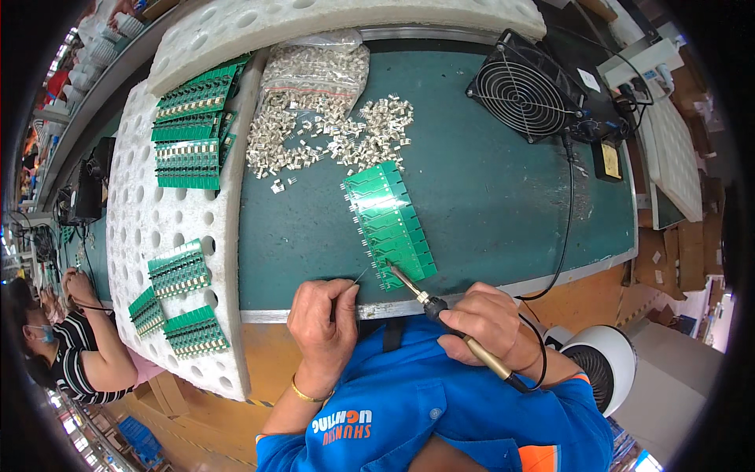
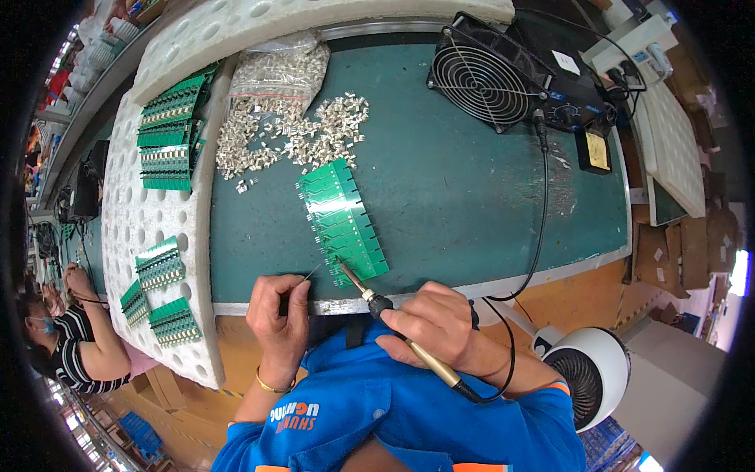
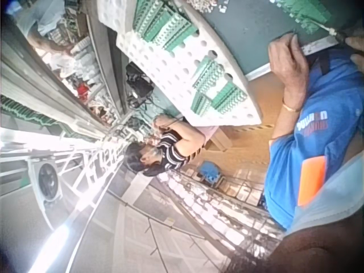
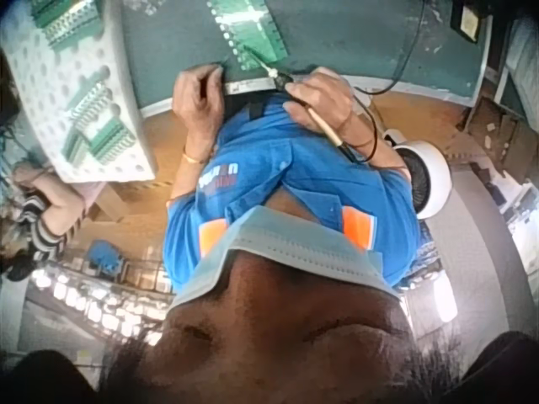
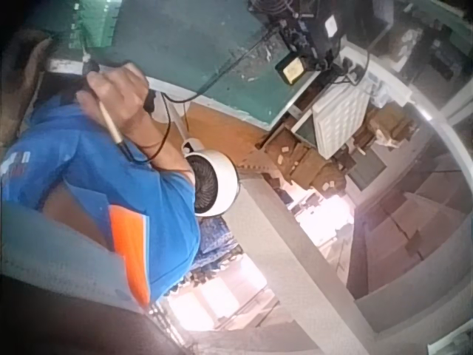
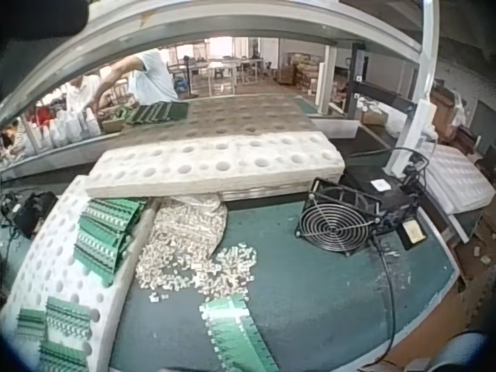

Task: The person takes a circuit board and solders electronic components onto it using a soldering iron and solder wire.

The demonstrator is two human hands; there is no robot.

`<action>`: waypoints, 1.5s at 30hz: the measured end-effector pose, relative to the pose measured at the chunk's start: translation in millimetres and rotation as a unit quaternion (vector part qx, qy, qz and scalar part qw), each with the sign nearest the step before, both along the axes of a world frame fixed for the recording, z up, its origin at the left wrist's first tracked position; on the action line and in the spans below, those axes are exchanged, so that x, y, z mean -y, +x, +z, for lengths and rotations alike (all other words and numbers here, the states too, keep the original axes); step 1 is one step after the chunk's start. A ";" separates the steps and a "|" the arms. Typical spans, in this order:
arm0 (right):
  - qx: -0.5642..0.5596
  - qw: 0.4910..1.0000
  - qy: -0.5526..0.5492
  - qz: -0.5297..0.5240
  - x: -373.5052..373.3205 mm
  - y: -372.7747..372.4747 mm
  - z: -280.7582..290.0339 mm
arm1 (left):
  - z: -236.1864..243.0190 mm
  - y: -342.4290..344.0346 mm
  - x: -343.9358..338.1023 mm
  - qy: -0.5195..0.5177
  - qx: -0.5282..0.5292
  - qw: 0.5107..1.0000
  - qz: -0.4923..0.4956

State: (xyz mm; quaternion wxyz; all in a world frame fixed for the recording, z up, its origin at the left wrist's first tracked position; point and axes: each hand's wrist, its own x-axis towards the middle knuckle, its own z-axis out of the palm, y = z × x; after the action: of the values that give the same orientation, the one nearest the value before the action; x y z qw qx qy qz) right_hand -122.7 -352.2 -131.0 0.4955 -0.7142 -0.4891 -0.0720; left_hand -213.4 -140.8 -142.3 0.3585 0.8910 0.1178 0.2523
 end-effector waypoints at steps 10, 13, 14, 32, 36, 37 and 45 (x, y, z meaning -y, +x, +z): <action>-0.061 0.998 0.018 -0.006 -5.9 6.4 -1.1 | -0.5 1.6 0.0 -0.029 0.004 1.000 0.012; -0.063 0.998 0.012 -0.004 -6.7 8.0 1.2 | -0.3 1.8 -0.1 -0.034 0.002 0.999 0.013; -0.062 0.998 0.010 -0.003 -6.9 8.8 1.5 | -0.4 1.9 -0.1 -0.034 0.002 0.999 0.014; -0.054 0.998 0.027 -0.028 -2.1 8.1 5.8 | -1.7 1.0 -0.8 -0.030 0.002 0.999 0.011; -0.053 0.998 0.033 -0.031 0.1 8.9 2.2 | -0.6 0.7 -0.4 -0.035 0.003 0.999 0.012; -0.056 0.997 0.038 -0.031 0.4 8.8 1.4 | -0.5 0.4 -0.2 -0.035 0.004 0.999 0.014; -0.077 0.995 0.060 -0.025 1.5 8.5 0.3 | 1.4 -0.9 1.2 -0.032 -0.013 0.999 0.013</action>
State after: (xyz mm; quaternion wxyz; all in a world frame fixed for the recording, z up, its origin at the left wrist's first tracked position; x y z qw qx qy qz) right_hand -114.2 -353.7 -130.7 0.5721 -0.6985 -0.4260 -0.0584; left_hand -214.3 -142.0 -141.0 0.3820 0.8806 0.1423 0.2416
